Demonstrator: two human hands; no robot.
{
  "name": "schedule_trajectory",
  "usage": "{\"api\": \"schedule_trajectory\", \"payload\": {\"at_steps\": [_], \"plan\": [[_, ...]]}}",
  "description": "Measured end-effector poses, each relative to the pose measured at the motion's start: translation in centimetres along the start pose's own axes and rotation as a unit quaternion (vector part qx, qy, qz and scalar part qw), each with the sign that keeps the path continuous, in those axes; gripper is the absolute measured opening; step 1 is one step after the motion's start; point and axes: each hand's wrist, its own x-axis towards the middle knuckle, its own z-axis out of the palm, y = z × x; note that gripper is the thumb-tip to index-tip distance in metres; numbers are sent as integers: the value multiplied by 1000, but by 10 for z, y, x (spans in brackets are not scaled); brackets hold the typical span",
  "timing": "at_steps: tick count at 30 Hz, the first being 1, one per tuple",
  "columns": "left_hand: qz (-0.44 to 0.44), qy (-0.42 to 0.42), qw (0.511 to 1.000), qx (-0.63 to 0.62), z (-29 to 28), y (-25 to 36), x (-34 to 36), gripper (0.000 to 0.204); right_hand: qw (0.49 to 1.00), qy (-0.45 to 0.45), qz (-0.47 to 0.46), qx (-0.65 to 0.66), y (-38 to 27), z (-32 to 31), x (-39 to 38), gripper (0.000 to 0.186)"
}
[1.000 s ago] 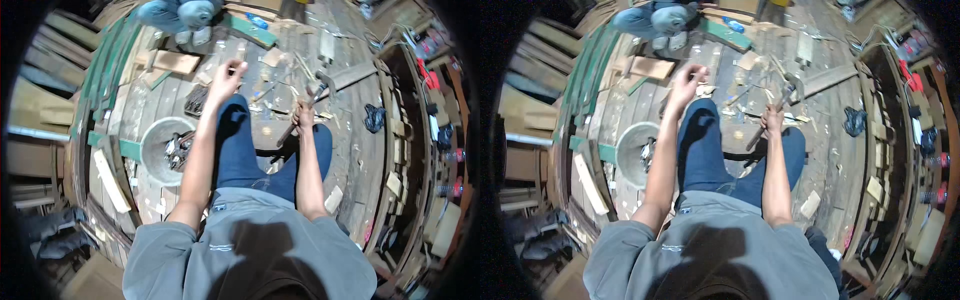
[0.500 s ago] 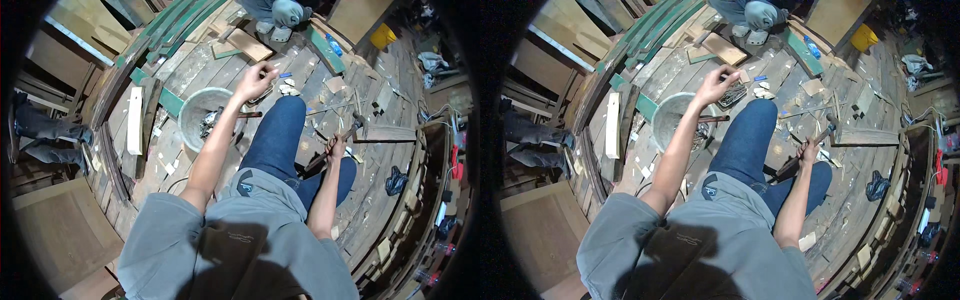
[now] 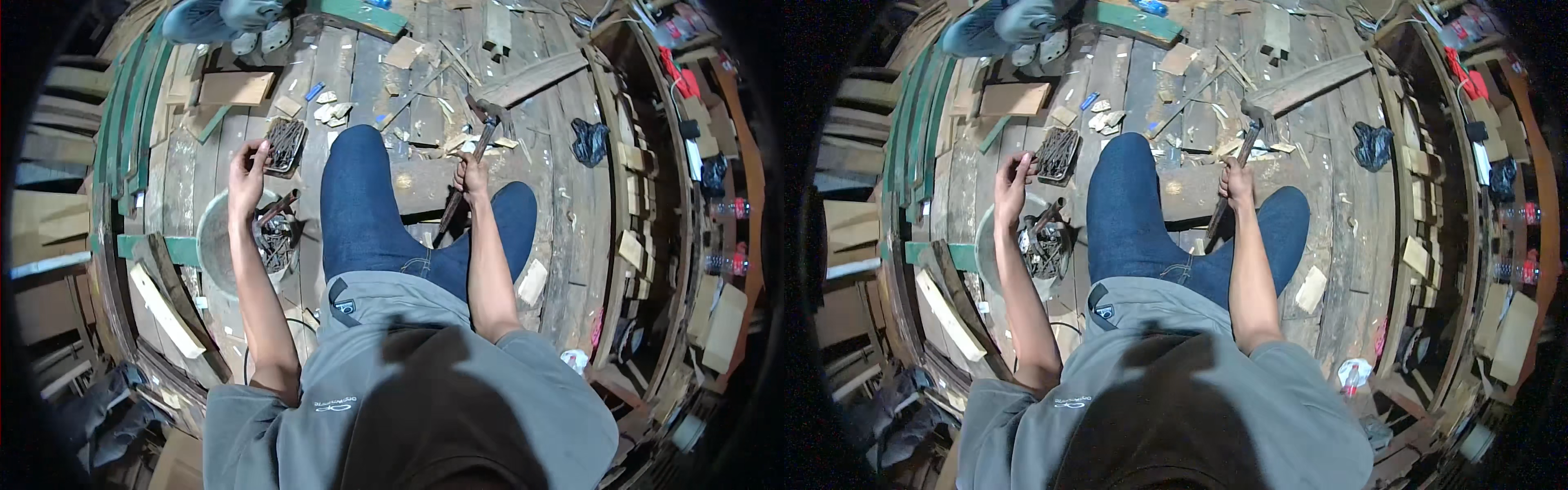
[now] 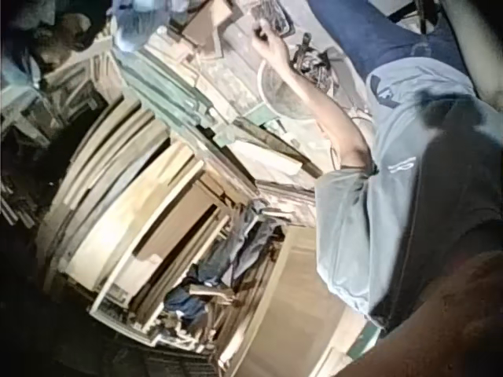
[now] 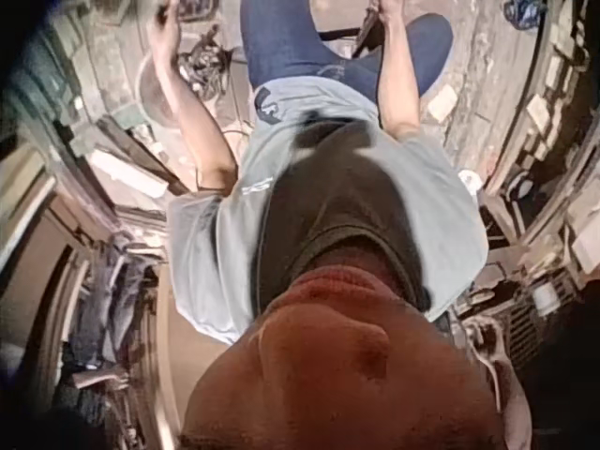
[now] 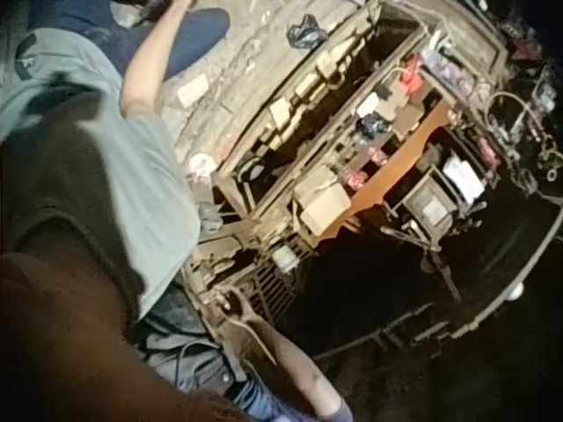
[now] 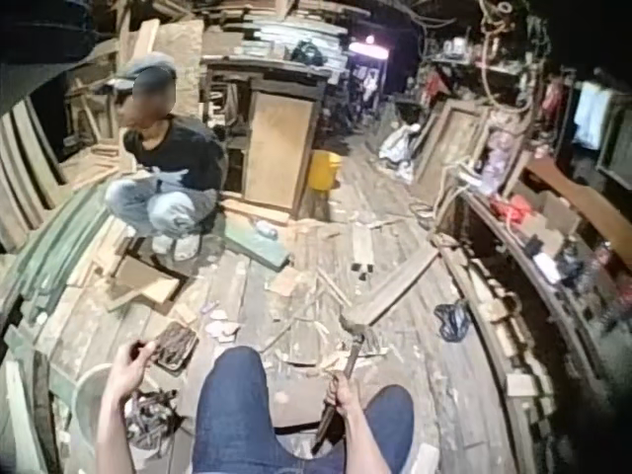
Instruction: The person chisels a piece of wood using a hammer, handles and bends a metal wire by hand, and then hammers the chisel into wooden boards.
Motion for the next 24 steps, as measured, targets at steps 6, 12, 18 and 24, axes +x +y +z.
{"api": "schedule_trajectory", "payload": {"at_steps": [6,12,18,24], "plan": [[74,-108,991,-5,75,30,13,22,998,44,-9,47,-5,-15,-14,37],[159,-226,956,94,149,55,24,28,989,71,-54,119,-16,-17,-30,40],[72,-83,990,90,134,10,67,32,975,95,-83,185,-30,-10,-54,42],[-203,-160,939,-225,175,-95,54,40,969,85,-120,197,-23,-27,-49,40]]}}
